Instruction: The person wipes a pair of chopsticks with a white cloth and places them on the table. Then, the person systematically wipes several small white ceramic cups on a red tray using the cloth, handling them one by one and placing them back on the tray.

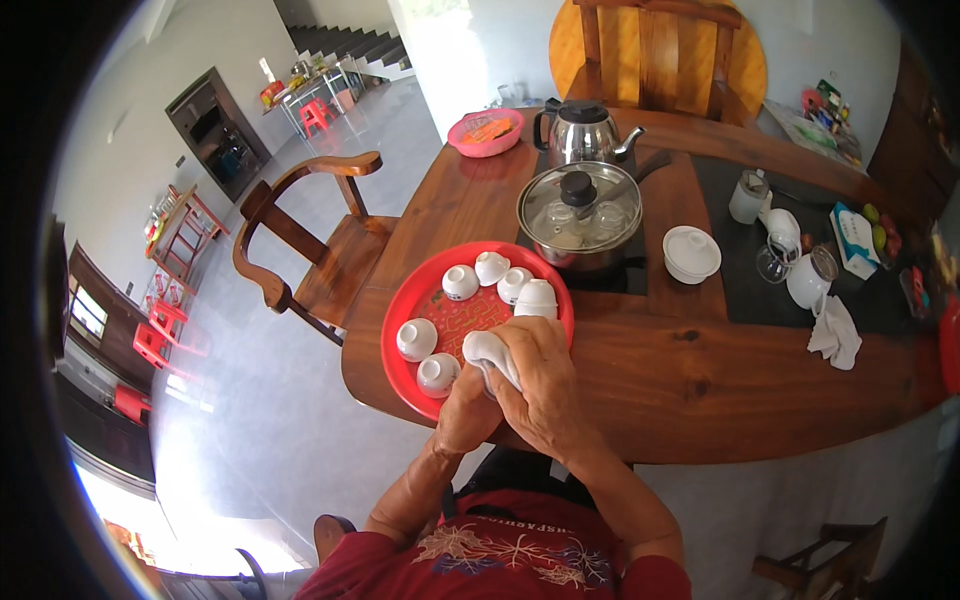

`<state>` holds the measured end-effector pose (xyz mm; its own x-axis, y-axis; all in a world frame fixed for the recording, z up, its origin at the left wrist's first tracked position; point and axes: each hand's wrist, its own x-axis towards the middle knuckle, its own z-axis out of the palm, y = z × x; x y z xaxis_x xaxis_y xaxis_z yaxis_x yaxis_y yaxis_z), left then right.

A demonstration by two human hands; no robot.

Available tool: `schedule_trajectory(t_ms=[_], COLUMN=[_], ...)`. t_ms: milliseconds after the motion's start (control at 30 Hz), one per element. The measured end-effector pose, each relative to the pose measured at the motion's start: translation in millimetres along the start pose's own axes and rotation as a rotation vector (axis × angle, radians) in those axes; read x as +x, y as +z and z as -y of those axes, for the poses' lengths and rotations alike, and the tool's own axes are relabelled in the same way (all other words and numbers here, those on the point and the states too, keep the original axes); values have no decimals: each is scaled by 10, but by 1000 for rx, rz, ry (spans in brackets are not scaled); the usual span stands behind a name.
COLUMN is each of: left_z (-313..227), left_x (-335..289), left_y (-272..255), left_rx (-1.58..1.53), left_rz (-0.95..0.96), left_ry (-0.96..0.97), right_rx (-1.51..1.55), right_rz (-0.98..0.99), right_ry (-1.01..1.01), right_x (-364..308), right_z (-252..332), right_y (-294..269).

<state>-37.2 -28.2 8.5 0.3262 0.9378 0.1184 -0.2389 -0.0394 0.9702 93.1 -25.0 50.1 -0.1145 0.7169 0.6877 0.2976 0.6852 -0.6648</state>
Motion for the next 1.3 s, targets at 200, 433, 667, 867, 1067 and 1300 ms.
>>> schedule_trajectory(t_ms=[200,433,667,867,1067,1300], left_z=[-85,63,26,-76,-119,169], left_x=[-49,-9,38,52,17,-5], left_y=[30,3,-163,-2,14,-155], left_rx=[-67,-357,-683,-708,-661,-666], left_rz=[-85,-199,-142,-253,-184,-255], left_ry=[-98,-12,-212,-230,-200,-159], right_rx=[248,238,-59,129,521,371], right_rz=[125,26,-9,-262,-116,-5], right_ry=[249,200,-6,53,209,-33], right_x=[15,-214,-554,-213,-56,-303], right_z=[-118,-78,-85,-56,-69,-26], right_y=[-174,-108,201,-2,90,196])
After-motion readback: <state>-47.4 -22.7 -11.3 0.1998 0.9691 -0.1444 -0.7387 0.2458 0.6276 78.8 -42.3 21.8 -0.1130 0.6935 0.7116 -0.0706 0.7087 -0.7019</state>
